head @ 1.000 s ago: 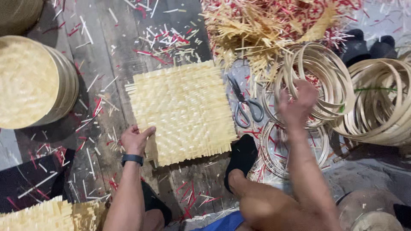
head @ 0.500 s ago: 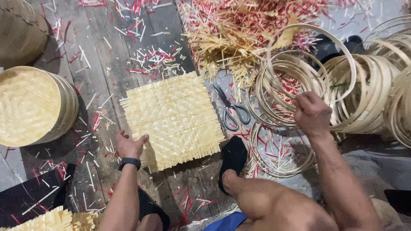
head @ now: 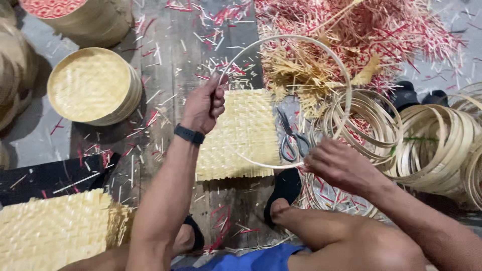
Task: The person assembles a bamboo basket by placing a woven mat over a circular frame, pressing it into shape with a wooden mold, trimming the excess bamboo with shears, and attaching another rim to the edges.
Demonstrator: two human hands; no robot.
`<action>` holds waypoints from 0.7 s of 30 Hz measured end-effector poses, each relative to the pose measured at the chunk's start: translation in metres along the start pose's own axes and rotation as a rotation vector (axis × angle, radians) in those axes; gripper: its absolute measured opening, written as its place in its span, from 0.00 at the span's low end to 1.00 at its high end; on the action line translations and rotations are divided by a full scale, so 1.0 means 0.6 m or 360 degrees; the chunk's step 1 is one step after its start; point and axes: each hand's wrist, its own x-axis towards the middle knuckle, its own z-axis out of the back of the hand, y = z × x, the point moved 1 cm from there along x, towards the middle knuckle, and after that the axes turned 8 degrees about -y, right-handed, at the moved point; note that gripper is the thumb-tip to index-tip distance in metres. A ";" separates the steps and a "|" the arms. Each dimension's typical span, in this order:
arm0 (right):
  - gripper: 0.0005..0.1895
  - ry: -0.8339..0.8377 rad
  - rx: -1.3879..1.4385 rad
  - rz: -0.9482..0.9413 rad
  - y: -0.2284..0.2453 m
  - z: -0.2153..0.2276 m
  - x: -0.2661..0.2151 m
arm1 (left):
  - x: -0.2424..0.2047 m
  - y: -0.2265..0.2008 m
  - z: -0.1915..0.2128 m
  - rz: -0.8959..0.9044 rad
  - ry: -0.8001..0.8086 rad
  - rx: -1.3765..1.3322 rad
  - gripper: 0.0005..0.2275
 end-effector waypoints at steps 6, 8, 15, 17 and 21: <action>0.25 -0.0553 -0.0091 -0.0940 -0.071 0.058 0.038 | -0.060 0.000 0.034 -0.0210 -0.0154 -0.0107 0.13; 0.27 -0.0368 0.0305 -0.1528 -0.094 0.048 0.047 | -0.070 0.006 0.051 -0.0216 -0.0138 -0.0254 0.12; 0.26 -0.0676 0.2007 -0.2248 -0.102 -0.012 0.053 | -0.093 0.005 0.075 0.0012 -0.0019 -0.0434 0.13; 0.27 -0.0708 0.2118 -0.2196 -0.108 -0.025 0.052 | -0.093 -0.009 0.079 0.0114 0.0047 -0.0335 0.13; 0.24 -0.0614 0.2014 -0.2014 -0.117 -0.037 0.062 | -0.093 -0.006 0.072 0.0039 0.0173 -0.0322 0.17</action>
